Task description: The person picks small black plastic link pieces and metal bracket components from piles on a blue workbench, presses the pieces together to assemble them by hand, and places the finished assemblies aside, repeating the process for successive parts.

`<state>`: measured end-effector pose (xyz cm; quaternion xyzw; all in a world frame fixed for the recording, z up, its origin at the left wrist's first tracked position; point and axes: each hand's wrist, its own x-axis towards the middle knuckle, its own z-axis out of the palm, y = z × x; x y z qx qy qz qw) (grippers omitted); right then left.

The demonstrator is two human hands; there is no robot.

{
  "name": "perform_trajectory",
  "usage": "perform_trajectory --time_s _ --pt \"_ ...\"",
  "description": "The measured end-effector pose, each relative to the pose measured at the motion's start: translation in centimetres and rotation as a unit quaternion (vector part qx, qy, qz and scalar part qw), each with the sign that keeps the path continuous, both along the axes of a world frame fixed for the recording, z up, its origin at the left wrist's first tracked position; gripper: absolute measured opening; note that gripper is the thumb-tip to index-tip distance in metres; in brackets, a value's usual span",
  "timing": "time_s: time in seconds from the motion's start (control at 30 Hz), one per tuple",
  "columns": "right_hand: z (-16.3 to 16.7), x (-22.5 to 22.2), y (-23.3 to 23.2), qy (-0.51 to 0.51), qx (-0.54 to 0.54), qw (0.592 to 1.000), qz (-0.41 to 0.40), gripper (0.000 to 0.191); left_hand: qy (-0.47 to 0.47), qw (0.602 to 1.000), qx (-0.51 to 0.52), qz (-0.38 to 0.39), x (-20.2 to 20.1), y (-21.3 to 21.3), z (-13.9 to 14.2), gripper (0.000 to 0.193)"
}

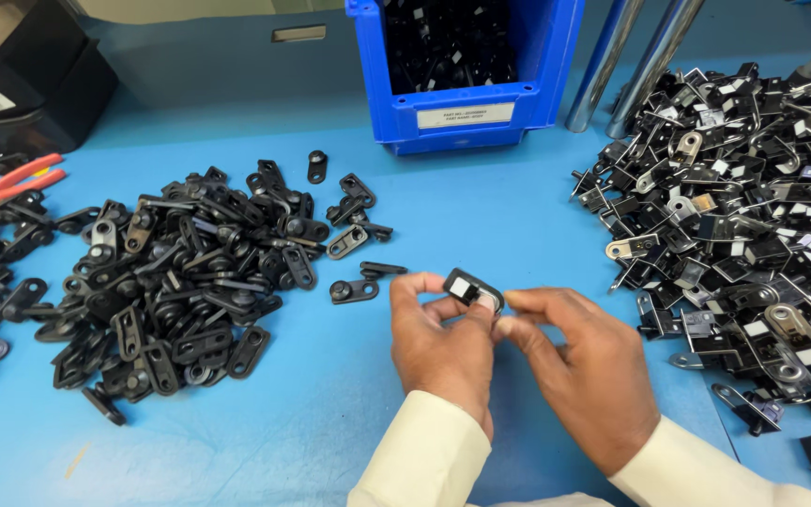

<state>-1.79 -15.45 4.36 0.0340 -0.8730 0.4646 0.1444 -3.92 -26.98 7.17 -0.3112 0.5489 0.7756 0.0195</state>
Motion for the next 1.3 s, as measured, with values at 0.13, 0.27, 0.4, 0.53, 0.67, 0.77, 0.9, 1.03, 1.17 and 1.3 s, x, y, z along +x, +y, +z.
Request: perform_trajectory --time_s 0.13,0.27,0.4,0.53,0.67,0.77,0.9,1.03,1.17,1.3 --pt "-0.6 -1.2 0.8 -0.251 -0.308 0.918 -0.014 0.019 -0.006 0.996 0.089 -0.030 -0.2 -0.1 -0.8 0.035" --pt "-0.8 -2.7 2.8 -0.304 -0.334 0.892 -0.022 0.016 -0.038 0.989 0.084 -0.114 -0.1 -0.8 -0.8 0.043" --pt "-0.3 -4.1 4.6 -0.315 -0.217 0.924 0.023 0.019 -0.065 0.983 0.059 -0.161 0.0 -2.0 -0.5 0.058" --pt "-0.1 -4.4 5.2 -0.336 -0.229 0.913 0.041 0.020 0.002 0.974 0.017 -0.227 -0.5 -2.3 -0.8 0.040" --pt "-0.9 -3.9 4.9 -0.373 -0.350 0.859 0.022 0.016 0.013 0.980 0.042 -0.195 -0.7 -1.7 -1.1 0.037" --pt "-1.6 -3.7 4.5 -0.375 -0.338 0.863 -0.003 0.016 -0.007 0.982 0.001 -0.191 -0.4 -1.2 -0.9 0.036" --pt "-2.1 -3.7 3.0 -0.304 -0.345 0.886 -0.060 0.013 0.011 0.983 -0.131 -0.127 -0.1 0.0 -0.3 0.032" --pt "-1.5 -2.8 1.5 -0.256 -0.363 0.891 -0.094 0.015 0.016 0.988 -0.117 -0.104 0.0 -0.1 -0.2 0.030" --pt "0.2 -2.2 1.6 -0.238 -0.396 0.885 -0.059 0.034 0.002 0.996 0.031 -0.085 -0.3 -0.6 -0.5 0.030" --pt "1.3 -2.4 1.7 -0.304 -0.406 0.856 -0.096 0.029 -0.056 0.986 0.125 -0.098 -0.6 -1.2 -0.8 0.030"
